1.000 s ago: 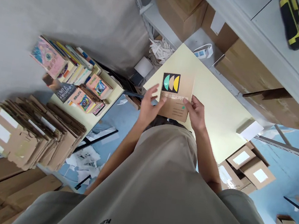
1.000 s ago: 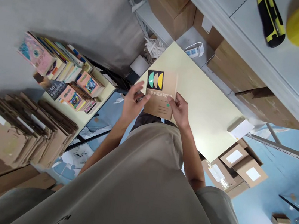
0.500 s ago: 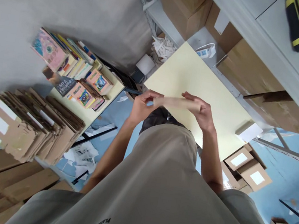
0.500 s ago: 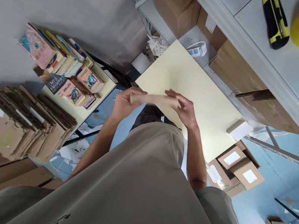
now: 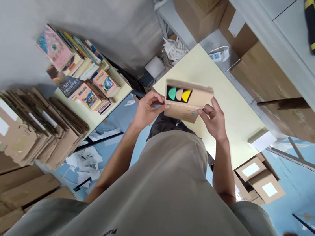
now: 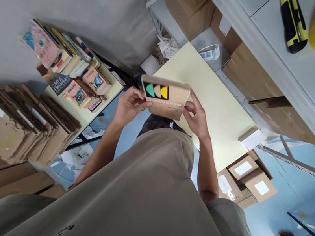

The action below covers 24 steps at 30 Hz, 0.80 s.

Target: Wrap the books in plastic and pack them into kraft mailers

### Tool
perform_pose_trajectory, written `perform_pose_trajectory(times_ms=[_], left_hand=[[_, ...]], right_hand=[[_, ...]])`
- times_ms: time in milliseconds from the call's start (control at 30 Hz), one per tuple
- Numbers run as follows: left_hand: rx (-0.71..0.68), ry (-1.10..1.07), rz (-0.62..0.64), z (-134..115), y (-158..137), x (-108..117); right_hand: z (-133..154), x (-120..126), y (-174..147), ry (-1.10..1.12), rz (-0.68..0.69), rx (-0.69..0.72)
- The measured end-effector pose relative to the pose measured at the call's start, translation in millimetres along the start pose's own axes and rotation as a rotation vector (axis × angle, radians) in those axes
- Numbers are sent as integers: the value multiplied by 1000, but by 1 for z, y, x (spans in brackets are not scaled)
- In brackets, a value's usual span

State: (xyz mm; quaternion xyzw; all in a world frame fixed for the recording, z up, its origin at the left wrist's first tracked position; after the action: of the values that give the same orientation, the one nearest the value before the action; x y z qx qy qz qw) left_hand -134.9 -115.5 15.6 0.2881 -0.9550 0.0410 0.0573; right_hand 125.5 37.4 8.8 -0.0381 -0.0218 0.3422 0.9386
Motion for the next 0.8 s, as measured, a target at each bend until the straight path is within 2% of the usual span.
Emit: perform_pose_trajectory(times_ms=[100,233,367,567,800], left_hand=[[44,49,81,-1,-1,3],[56,-5,159,1,-1,3],[106,-25,134,3,-1,0],[221,87,123,-12,0,-10],[225,109,94,-11,8,-9]], right_hand=[[-7,0,-2,17,-55,-59],[-10,4,-5,34,-93,-82],[-5,-2,-6,86,-56,-111],[5,-15,-6,85,-167,-320],[5,-23,0,94,-170,-337]])
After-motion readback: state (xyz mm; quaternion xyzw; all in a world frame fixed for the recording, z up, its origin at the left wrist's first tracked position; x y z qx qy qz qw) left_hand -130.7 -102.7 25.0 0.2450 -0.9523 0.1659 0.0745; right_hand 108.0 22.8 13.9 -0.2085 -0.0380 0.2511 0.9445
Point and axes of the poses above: each hand's wrist, its own y-axis towards the middle knuckle, its own x-axis out of the back of the hand, z = x × y, the point moved 4 cm from there along y, towards the middle knuckle, and after that the axes turned 3 degrees about -z, right-handed, at the moved point
